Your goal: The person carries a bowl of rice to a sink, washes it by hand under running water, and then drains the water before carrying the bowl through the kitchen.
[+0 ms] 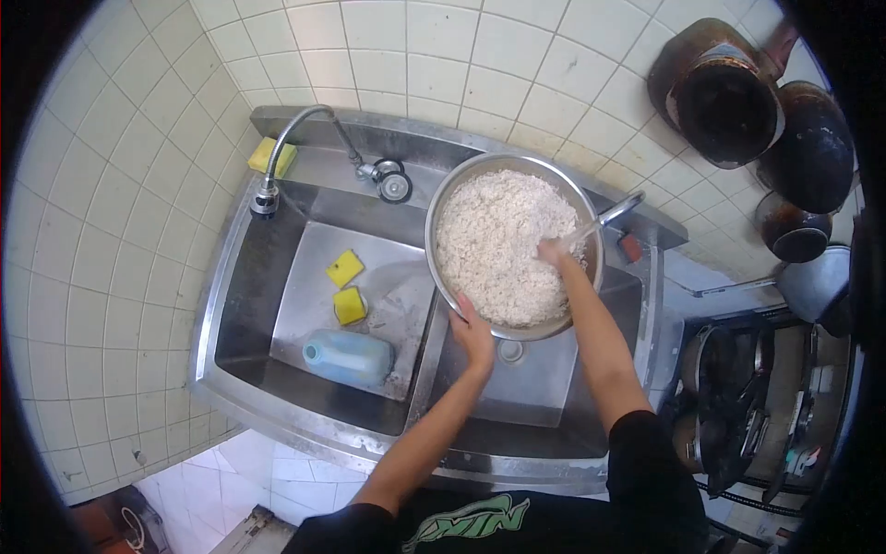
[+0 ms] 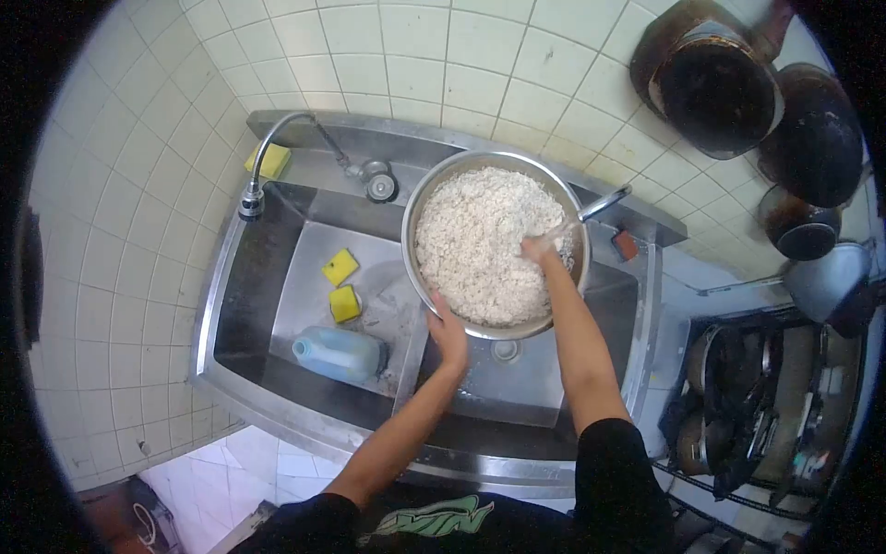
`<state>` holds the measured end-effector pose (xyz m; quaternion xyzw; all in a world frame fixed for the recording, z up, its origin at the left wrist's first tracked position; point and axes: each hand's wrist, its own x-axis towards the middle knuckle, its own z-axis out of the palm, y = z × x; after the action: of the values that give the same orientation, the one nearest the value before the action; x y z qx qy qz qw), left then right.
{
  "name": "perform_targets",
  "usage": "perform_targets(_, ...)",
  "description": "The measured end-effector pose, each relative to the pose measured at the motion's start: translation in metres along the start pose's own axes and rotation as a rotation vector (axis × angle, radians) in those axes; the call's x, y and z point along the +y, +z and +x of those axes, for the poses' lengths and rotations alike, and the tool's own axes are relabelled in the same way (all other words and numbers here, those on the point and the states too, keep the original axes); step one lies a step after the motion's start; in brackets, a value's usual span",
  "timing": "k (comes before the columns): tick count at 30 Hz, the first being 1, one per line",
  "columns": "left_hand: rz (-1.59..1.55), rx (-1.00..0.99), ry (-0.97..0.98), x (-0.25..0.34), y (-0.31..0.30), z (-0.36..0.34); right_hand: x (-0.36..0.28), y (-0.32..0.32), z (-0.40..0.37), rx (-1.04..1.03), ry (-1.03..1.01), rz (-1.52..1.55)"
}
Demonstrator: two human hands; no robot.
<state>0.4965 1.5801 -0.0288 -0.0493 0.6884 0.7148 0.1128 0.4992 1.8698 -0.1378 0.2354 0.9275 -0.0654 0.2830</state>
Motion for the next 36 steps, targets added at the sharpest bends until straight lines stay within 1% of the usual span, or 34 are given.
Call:
perform_targets(1, -0.007, 0.136, -0.04, 0.003, 0.01, -0.003, 0.011, 0.015, 0.01, 0.008, 0.003, -0.01)
perform_targets(2, -0.015, 0.276, -0.081, 0.006, 0.016, -0.004, 0.033, 0.053, 0.035, 0.119, 0.021, 0.426)
perform_targets(3, 0.009, 0.315, -0.076, 0.01, 0.018, 0.001, 0.044, 0.075, 0.046, 0.228, 0.033, 0.866)
perform_targets(4, -0.001, 0.32, -0.071, 0.008, 0.017, 0.007, 0.017, 0.05, 0.013, 0.147, 0.165, 1.304)
perform_targets(5, 0.03, 0.317, 0.002, 0.001, 0.015, 0.016, -0.022, 0.014, -0.029, 0.05, 0.306, 1.739)
perform_targets(6, 0.057, 0.313, 0.069, -0.003, 0.014, 0.023, -0.044, -0.005, -0.048, 0.06, 0.303, 1.729)
perform_targets(8, 0.085, 0.29, 0.056, -0.001, 0.012, 0.036, -0.062, -0.029, -0.072, -0.088, 0.323, 2.12)
perform_targets(9, 0.138, 0.27, 0.044, -0.001, 0.007, 0.041, -0.061, -0.034, -0.079, -0.087, 0.334, 2.107)
perform_targets(10, 0.129, 0.275, 0.033, -0.001, 0.004, 0.047, -0.06, -0.042, -0.081, -0.087, 0.228, 2.139)
perform_targets(11, 0.17, 0.25, 0.094, 0.0, 0.002, 0.054, -0.063, -0.058, -0.086, -0.089, 0.118, 2.166)
perform_targets(12, 0.217, 0.22, 0.152, 0.0, -0.001, 0.061, -0.064, -0.074, -0.093, -0.091, 0.128, 2.155)
perform_targets(13, 0.212, 0.22, 0.14, 0.001, -0.004, 0.07, -0.074, -0.106, -0.114, -0.053, 0.048, 2.033)
perform_targets(14, 0.221, 0.156, 0.151, 0.002, -0.006, 0.078, -0.081, -0.13, -0.131, -0.02, -0.025, 1.912)
perform_targets(15, 0.229, 0.093, 0.164, 0.003, -0.008, 0.089, -0.082, -0.145, -0.139, -0.024, -0.012, 1.908)
perform_targets(17, 0.33, 0.02, 0.122, 0.011, -0.013, 0.112, -0.08, -0.163, -0.14, 0.239, -0.041, 0.873)
perform_targets(18, 0.366, -0.011, 0.112, 0.015, -0.013, 0.124, -0.073, -0.161, -0.13, 0.224, -0.04, 0.872)
perform_targets(20, 0.392, -0.063, 0.105, 0.033, -0.016, 0.134, -0.059, -0.139, -0.105, 0.267, -0.249, 0.124)
perform_targets(21, 0.379, -0.078, 0.109, 0.043, -0.016, 0.136, -0.061, -0.124, -0.097, 0.257, -0.108, -0.008)
perform_targets(22, 0.384, -0.095, 0.073, 0.035, -0.013, 0.143, -0.061, -0.106, -0.091, 0.211, -0.118, 0.002)
perform_targets(23, 0.38, -0.097, 0.037, 0.027, -0.008, 0.151, -0.058, -0.095, -0.083, 0.274, -0.002, 0.005)
perform_targets(24, 0.386, -0.112, 0.008, 0.034, -0.006, 0.157, -0.056, -0.091, -0.069, 0.347, 0.101, -0.001)
perform_targets(25, 0.406, -0.138, -0.032, 0.037, -0.011, 0.149, -0.048, -0.089, -0.062, 0.246, 0.103, 0.063)
perform_targets(26, 0.399, -0.105, -0.036, 0.039, -0.011, 0.145, -0.04, -0.087, -0.055, 0.145, 0.111, 0.126)
perform_targets(28, 0.391, -0.044, -0.029, 0.042, -0.012, 0.141, -0.02, -0.055, -0.032, 0.1, 0.156, 0.206)
perform_targets(29, 0.432, -0.031, 0.0, 0.043, -0.011, 0.145, -0.015, -0.041, -0.024, 0.13, 0.187, 0.308)
perform_targets(31, 0.464, -0.025, 0.0, 0.046, -0.011, 0.143, -0.016, -0.025, -0.026, 0.125, 0.227, 0.698)
perform_targets(32, 0.482, -0.024, 0.009, 0.05, -0.011, 0.144, -0.027, -0.03, -0.037, 0.092, 0.243, 1.01)
perform_targets(34, 0.498, -0.023, 0.006, 0.054, -0.012, 0.142, -0.051, -0.046, -0.06, 0.04, 0.199, 1.526)
perform_targets(36, 0.519, -0.07, -0.004, 0.054, -0.012, 0.145, -0.07, -0.069, -0.079, -0.014, 0.116, 1.774)
